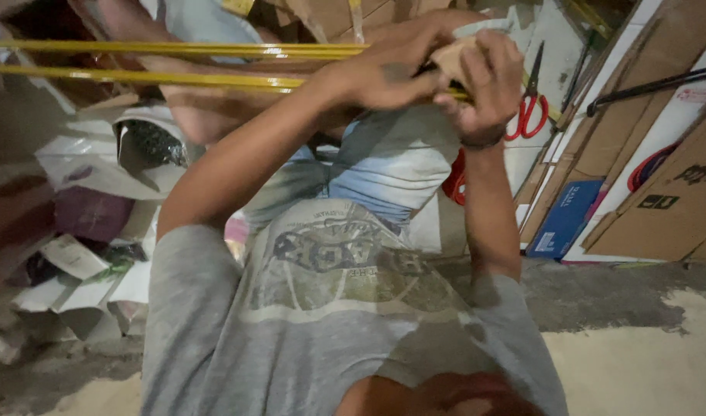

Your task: Bundle long yellow rods using cardboard and packing tape.

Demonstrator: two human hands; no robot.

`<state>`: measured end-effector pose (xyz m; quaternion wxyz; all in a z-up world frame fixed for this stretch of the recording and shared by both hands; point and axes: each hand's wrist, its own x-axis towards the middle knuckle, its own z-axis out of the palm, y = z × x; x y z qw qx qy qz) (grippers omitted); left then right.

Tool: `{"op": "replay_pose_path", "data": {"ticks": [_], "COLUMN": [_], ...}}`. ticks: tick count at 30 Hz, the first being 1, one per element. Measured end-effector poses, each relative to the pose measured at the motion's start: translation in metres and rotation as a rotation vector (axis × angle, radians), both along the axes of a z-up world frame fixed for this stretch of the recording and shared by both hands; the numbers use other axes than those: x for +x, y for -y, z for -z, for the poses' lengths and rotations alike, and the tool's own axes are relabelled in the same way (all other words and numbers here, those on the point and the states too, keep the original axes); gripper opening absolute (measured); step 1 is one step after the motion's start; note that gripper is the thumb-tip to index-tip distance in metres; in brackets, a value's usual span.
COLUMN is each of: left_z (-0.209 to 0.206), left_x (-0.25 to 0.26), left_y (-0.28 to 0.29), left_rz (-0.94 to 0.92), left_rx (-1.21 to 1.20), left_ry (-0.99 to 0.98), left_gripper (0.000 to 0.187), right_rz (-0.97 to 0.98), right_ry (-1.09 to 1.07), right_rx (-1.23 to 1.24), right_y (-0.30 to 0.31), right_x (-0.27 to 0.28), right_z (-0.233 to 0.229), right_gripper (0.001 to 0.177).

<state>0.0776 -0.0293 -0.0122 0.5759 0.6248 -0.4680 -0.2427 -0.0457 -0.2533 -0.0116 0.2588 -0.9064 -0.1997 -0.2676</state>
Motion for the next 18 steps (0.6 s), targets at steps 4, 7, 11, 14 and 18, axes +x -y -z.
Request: {"op": "replay_pose_path", "data": {"ticks": [4,7,11,14,18], "left_z": [0.004,0.001,0.016,0.023,0.026], "left_x": [-0.004,-0.012,-0.028,-0.05,-0.059], "left_y": [-0.014,-0.018,-0.003,0.007,0.012], "left_rz": [-0.011,-0.118,-0.147,-0.177,-0.365], "left_rx": [0.037,0.003,0.11,0.281,0.361], "left_ry": [0.2,0.375,0.474,0.585,0.824], "left_gripper": [0.074,0.075,0.084,0.092,0.023], "right_rz": [-0.052,-0.013,0.043,0.085,0.091], "right_ry": [0.092,0.153,0.21,0.209,0.217], "right_rx": [-0.05,0.017,0.037,0.019,0.016], "right_y": [-0.003,-0.011,-0.009,-0.003,0.008], "right_x": [-0.002,-0.006,-0.02,-0.032,-0.033], "right_z": [0.01,0.015,0.032,0.042,0.053], "right_gripper": [0.072,0.072,0.063,0.06,0.061]}}
